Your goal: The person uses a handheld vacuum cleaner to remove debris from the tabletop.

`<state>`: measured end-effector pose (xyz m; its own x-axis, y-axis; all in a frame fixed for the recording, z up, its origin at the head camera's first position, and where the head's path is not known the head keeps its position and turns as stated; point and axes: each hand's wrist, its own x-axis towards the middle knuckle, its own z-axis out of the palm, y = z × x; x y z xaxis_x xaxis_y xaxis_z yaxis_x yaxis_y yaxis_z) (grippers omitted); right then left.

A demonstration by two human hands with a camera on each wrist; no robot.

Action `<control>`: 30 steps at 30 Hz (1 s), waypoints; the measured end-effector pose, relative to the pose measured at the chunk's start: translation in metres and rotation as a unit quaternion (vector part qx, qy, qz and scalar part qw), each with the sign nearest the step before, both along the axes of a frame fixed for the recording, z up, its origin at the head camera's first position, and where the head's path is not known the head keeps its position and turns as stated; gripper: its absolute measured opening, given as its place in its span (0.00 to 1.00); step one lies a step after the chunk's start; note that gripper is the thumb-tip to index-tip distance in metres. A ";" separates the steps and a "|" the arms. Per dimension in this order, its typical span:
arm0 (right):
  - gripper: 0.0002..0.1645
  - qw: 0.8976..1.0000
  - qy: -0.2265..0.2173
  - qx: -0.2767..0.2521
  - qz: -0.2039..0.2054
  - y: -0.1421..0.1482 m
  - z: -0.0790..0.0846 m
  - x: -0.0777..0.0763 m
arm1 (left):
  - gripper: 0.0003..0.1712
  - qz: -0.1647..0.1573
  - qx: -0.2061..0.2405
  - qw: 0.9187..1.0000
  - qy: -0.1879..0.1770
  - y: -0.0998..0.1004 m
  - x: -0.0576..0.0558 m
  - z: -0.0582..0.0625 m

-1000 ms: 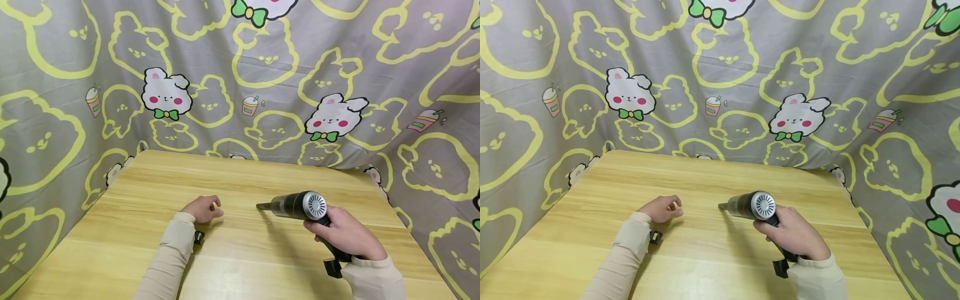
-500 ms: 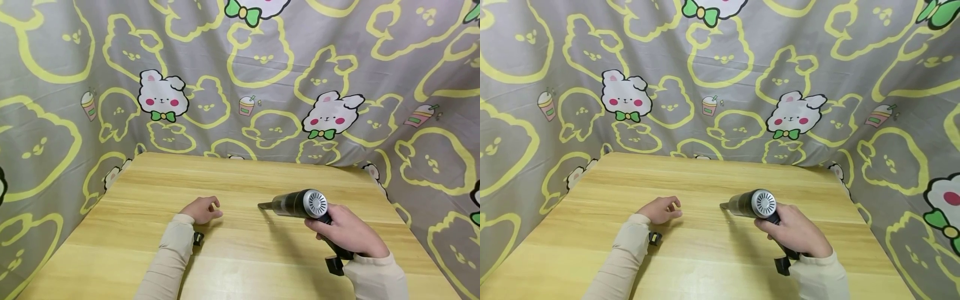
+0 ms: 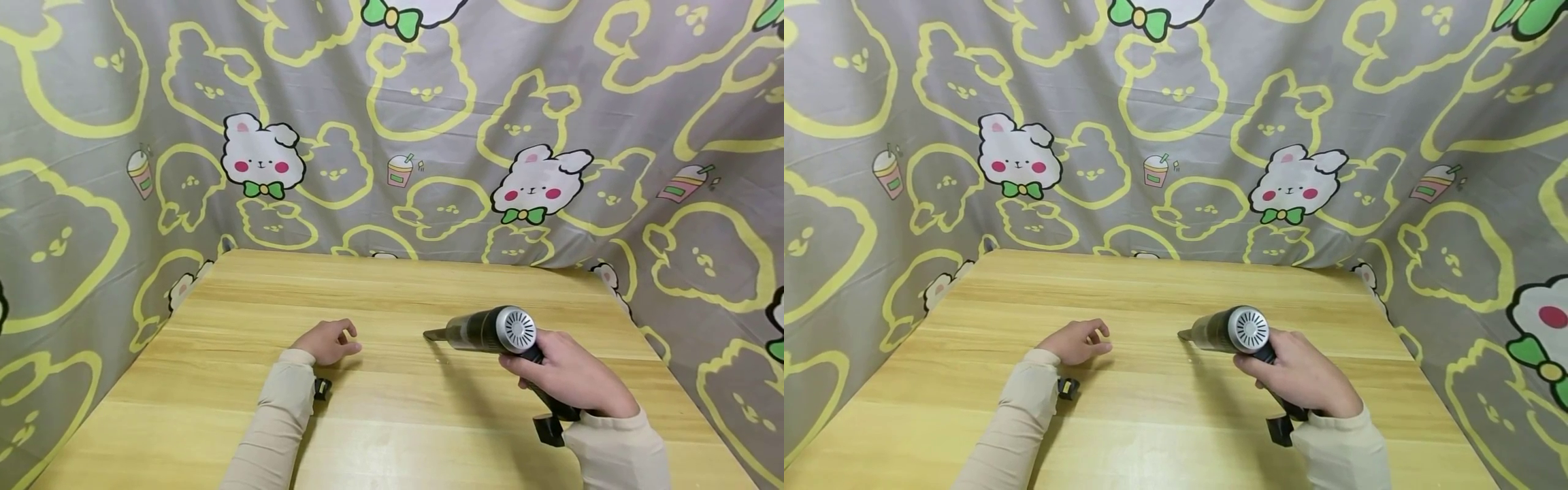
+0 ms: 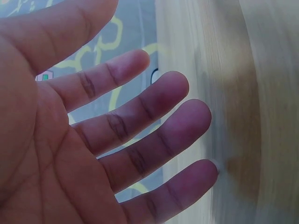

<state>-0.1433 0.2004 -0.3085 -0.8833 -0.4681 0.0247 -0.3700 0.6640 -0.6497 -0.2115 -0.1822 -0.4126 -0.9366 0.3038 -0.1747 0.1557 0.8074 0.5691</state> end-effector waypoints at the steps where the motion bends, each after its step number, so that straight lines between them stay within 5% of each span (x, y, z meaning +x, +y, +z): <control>1: 0.14 1.000 0.000 0.001 0.000 0.000 0.000 0.000 | 0.13 0.001 0.002 1.000 0.000 0.000 0.000 0.000; 30: 0.12 1.000 0.011 0.006 0.023 0.000 0.001 0.004 | 0.17 0.020 0.007 1.000 0.007 -0.027 -0.002 0.000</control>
